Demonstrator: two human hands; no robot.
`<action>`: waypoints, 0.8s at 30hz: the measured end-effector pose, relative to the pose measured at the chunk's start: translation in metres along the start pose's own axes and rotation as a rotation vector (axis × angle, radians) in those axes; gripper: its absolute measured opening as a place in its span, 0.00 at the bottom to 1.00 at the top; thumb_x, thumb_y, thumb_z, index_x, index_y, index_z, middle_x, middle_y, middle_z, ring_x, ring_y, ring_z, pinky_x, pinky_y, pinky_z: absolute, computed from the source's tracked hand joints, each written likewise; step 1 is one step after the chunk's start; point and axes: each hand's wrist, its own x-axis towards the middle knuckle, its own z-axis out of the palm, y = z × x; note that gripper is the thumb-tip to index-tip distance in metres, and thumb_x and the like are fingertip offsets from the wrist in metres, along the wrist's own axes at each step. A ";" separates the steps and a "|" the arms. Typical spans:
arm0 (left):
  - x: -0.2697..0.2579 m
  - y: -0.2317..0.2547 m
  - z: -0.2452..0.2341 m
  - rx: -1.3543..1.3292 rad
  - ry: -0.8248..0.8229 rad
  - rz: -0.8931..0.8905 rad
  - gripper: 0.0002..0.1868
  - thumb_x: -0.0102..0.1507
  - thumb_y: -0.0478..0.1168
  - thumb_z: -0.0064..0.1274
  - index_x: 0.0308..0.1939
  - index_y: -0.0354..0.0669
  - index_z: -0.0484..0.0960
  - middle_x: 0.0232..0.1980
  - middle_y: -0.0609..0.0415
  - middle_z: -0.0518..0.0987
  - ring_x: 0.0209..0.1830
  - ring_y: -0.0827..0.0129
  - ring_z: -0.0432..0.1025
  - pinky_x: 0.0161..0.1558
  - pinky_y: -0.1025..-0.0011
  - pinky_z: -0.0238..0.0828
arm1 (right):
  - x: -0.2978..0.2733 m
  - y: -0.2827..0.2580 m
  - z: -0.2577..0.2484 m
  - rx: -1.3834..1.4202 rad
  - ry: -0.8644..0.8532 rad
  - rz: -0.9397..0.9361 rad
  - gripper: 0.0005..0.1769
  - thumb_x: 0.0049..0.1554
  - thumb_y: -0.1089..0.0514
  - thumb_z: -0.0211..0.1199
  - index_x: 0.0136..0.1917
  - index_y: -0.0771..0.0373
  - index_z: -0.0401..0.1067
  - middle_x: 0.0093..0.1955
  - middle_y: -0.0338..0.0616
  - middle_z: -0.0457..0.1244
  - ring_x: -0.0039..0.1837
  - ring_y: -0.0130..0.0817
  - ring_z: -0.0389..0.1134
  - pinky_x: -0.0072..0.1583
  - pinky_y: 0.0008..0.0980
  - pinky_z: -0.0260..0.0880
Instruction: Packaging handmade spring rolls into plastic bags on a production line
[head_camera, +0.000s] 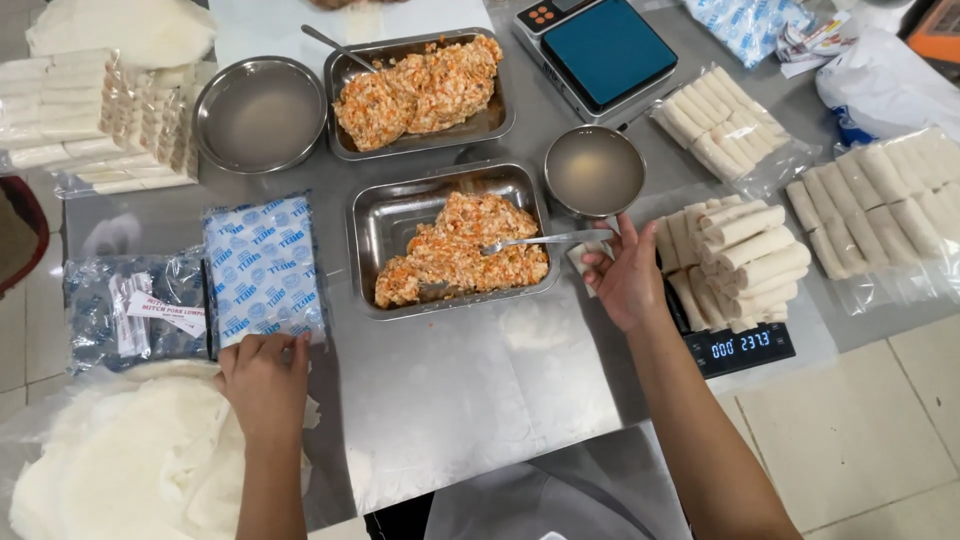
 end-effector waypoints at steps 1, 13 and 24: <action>-0.003 0.001 -0.003 -0.016 -0.009 -0.010 0.06 0.66 0.57 0.61 0.40 0.68 0.87 0.47 0.71 0.79 0.60 0.71 0.69 0.58 0.66 0.64 | 0.000 -0.002 0.002 -0.023 -0.006 -0.005 0.53 0.61 0.19 0.33 0.85 0.53 0.37 0.71 0.43 0.54 0.47 0.36 0.68 0.40 0.34 0.72; 0.002 -0.002 0.000 -0.065 -0.018 -0.007 0.07 0.64 0.54 0.61 0.44 0.65 0.89 0.46 0.66 0.81 0.56 0.67 0.71 0.54 0.61 0.65 | 0.007 0.005 -0.010 -0.065 -0.023 -0.010 0.54 0.60 0.17 0.33 0.85 0.53 0.37 0.75 0.43 0.56 0.44 0.34 0.70 0.39 0.35 0.77; 0.059 -0.031 0.021 -0.195 -0.011 0.254 0.05 0.66 0.45 0.63 0.43 0.52 0.89 0.47 0.60 0.85 0.59 0.57 0.68 0.49 0.57 0.60 | -0.175 0.083 -0.036 -0.326 0.042 -0.204 0.27 0.68 0.43 0.46 0.66 0.66 0.66 0.53 0.44 0.65 0.38 0.30 0.65 0.38 0.29 0.67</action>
